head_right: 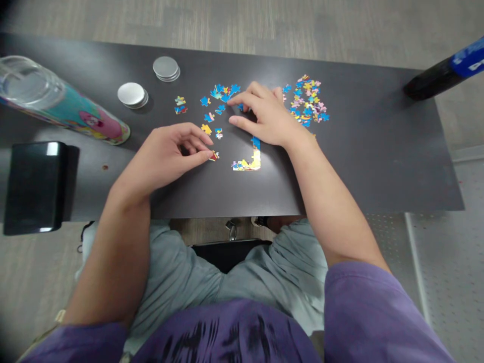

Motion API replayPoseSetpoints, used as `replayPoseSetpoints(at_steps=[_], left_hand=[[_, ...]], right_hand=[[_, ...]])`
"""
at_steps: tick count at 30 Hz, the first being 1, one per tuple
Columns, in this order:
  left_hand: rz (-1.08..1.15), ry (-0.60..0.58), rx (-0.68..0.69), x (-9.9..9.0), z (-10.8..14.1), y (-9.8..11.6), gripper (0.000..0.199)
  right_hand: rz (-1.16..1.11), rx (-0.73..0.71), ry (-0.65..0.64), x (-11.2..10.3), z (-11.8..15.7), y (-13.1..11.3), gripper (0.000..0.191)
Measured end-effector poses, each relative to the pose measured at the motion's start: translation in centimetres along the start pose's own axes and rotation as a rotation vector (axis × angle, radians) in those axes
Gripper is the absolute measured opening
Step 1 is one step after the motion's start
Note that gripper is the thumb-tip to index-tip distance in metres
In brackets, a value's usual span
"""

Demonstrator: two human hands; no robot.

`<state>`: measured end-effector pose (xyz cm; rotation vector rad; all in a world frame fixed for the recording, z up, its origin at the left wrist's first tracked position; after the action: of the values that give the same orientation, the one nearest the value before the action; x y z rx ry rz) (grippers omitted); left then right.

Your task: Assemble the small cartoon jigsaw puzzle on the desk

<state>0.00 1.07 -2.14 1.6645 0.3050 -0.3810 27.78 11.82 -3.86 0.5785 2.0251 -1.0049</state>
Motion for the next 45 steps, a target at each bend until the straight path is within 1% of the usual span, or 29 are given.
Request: replayPoseSetpoints(at_steps=[4,7,10,13,17,19,20,21,23,25,27,29,32,34,38,40,42,45], left_hand=[[-0.125,-0.038,0.019,-0.1,0.2,0.2,0.010],[-0.231,-0.052,0.075,-0.1,0.2,0.5,0.008],[-0.295,-0.050,0.114,-0.1,0.1,0.5,0.012],[-0.326,-0.073,0.143,-0.3,-0.1,0.4,0.015],[-0.343,-0.154,0.163,-1.4,0.0,0.4,0.018],[-0.317,-0.165,0.152,-2.3,0.2,0.5,0.020],[-0.294,-0.142,0.142,-2.9,0.4,0.6,0.021],[-0.273,-0.096,0.130,-3.4,0.5,0.7,0.022],[-0.271,0.039,0.110,-4.5,0.7,0.7,0.021],[-0.340,0.160,0.115,-5.4,0.7,0.4,0.018],[-0.440,0.212,0.122,-5.9,0.5,-0.1,0.019],[-0.499,0.210,0.106,-6.2,0.3,-0.9,0.025],[-0.507,0.203,0.068,-5.9,0.0,-1.9,0.032],[-0.509,0.210,0.067,-5.3,-0.3,-2.1,0.031],[-0.509,0.223,0.066,-4.0,-1.0,-2.1,0.023],[-0.493,0.218,0.051,-3.7,-1.3,-2.1,0.017],[-0.461,0.213,0.037,-3.7,-1.5,-2.0,0.012],[-0.408,0.175,0.028,-3.9,-1.4,-1.8,0.008]], right_hand=[[-0.011,-0.002,0.010,0.0,-0.1,0.4,0.062],[-0.043,-0.003,0.025,0.1,-0.1,0.7,0.064],[-0.096,-0.006,0.047,0.4,-0.1,1.2,0.065],[-0.148,-0.014,0.072,0.7,-0.1,1.6,0.067],[-0.198,-0.012,0.086,0.8,0.0,1.9,0.061],[-0.206,-0.017,0.088,0.8,-0.1,1.9,0.058],[-0.205,-0.023,0.089,0.8,-0.1,1.9,0.058],[-0.202,-0.030,0.091,0.8,-0.1,1.9,0.058],[-0.195,-0.043,0.093,0.7,-0.1,1.9,0.058],[-0.189,-0.048,0.094,0.7,-0.1,1.9,0.057],[-0.177,-0.042,0.089,0.6,-0.1,1.8,0.054],[-0.156,-0.025,0.074,0.5,0.0,1.5,0.050],[-0.108,0.008,0.028,0.1,-0.1,0.7,0.046],[-0.070,0.025,0.004,-0.2,-0.1,0.1,0.044],[0.001,0.039,-0.019,-0.7,0.0,-0.8,0.044],[0.010,0.049,-0.019,-0.6,0.1,-0.5,0.044],[-0.027,0.058,0.002,-0.1,0.0,0.4,0.043],[-0.192,0.019,0.096,1.2,-0.4,2.5,0.043]])
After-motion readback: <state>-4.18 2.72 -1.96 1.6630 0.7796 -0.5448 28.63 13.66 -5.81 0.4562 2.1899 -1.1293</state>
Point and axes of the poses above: each hand's wrist, its own z-axis away from the middle knuckle, its own x-axis out of the palm, y = z × x, the point moved 3 cm from there along -z, towards the middle knuckle, and after that the axes turned 15 degrees about y, right-handed, at the moved point
